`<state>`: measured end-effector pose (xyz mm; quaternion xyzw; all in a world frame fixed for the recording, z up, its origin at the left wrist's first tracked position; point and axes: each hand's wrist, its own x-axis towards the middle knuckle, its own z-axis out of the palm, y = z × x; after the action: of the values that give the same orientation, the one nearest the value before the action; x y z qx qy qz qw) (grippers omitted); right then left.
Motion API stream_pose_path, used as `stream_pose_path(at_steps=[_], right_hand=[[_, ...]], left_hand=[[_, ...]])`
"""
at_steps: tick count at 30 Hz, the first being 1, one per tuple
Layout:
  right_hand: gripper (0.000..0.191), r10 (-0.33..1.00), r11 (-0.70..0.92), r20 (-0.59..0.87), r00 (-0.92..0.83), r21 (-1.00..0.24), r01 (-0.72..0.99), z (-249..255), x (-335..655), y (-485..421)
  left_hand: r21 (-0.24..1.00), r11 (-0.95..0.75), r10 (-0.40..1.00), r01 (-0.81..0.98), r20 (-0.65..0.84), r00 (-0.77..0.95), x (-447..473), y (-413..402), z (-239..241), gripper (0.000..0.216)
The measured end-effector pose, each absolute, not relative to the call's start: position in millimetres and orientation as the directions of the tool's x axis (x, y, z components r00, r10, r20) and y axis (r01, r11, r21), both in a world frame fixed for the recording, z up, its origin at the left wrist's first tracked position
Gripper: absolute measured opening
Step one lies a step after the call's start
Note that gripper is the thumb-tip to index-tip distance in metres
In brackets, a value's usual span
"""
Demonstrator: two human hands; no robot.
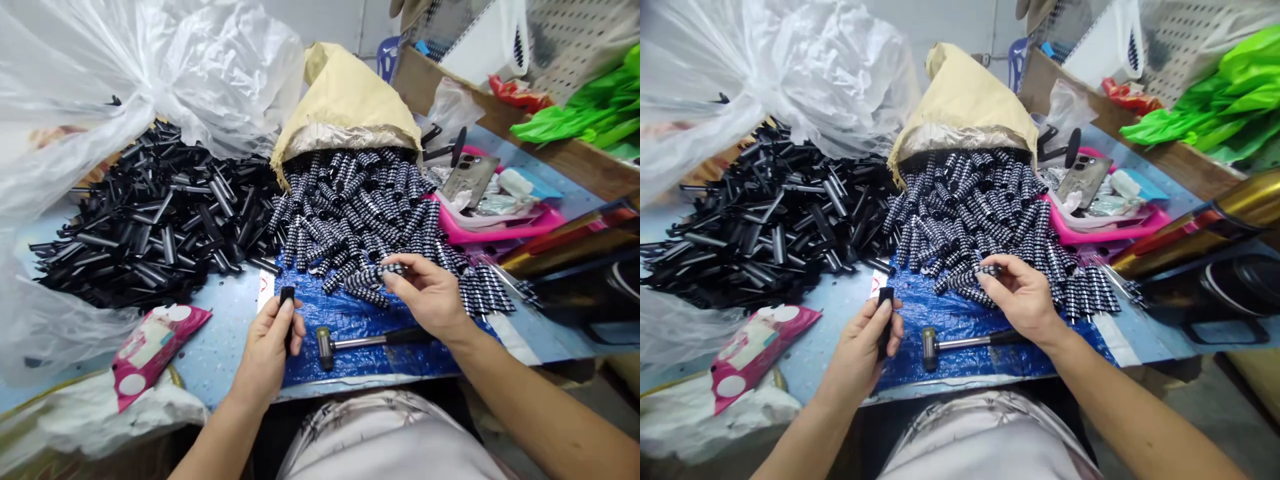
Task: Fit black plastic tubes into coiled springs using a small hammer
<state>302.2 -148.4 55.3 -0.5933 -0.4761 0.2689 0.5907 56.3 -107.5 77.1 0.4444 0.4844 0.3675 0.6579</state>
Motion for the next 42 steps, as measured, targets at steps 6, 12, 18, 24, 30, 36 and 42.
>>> stream_pose_path(at_steps=[6, 12, 18, 24, 30, 36, 42], right_hand=[[0.046, 0.919, -0.143, -0.321, 0.228, -0.810, -0.568, 62, 271, -144], [0.048, 0.922, -0.234, -0.378, 0.081, -0.712, -0.663, 64, 257, -154], [0.040, 0.918, -0.081, -0.302, 0.256, -0.776, -0.625, 67, 239, -153], [0.061, 0.971, 0.078, 0.025, 0.237, -0.973, -0.216, 57, 245, -159], [0.100, 0.797, 0.576, 0.575, -0.184, -0.631, 0.521, 43, 273, -172], [0.096, 0.726, 0.617, 0.663, -0.185, -0.508, 0.600, 52, 266, -178], [0.088, 0.672, 0.613, 0.710, -0.212, -0.372, 0.697, 51, 260, -182]], left_hand=[[0.922, 0.383, 0.868, -0.051, -0.341, 0.360, 82, -124, 69, 0.037], [0.937, 0.348, 0.888, 0.009, -0.333, 0.316, 90, -133, 69, 0.038], [0.981, 0.188, 0.930, 0.051, -0.194, 0.311, 114, -133, 75, 0.030], [0.983, 0.131, 0.926, 0.127, -0.167, 0.337, 115, -134, 73, 0.023], [0.968, 0.218, 0.909, 0.122, -0.247, 0.336, 93, -137, 74, 0.034], [0.971, 0.239, 0.942, 0.017, -0.236, 0.240, 102, -143, 72, 0.050], [0.974, 0.202, 0.948, -0.101, -0.168, 0.270, 104, -144, 72, 0.031]])
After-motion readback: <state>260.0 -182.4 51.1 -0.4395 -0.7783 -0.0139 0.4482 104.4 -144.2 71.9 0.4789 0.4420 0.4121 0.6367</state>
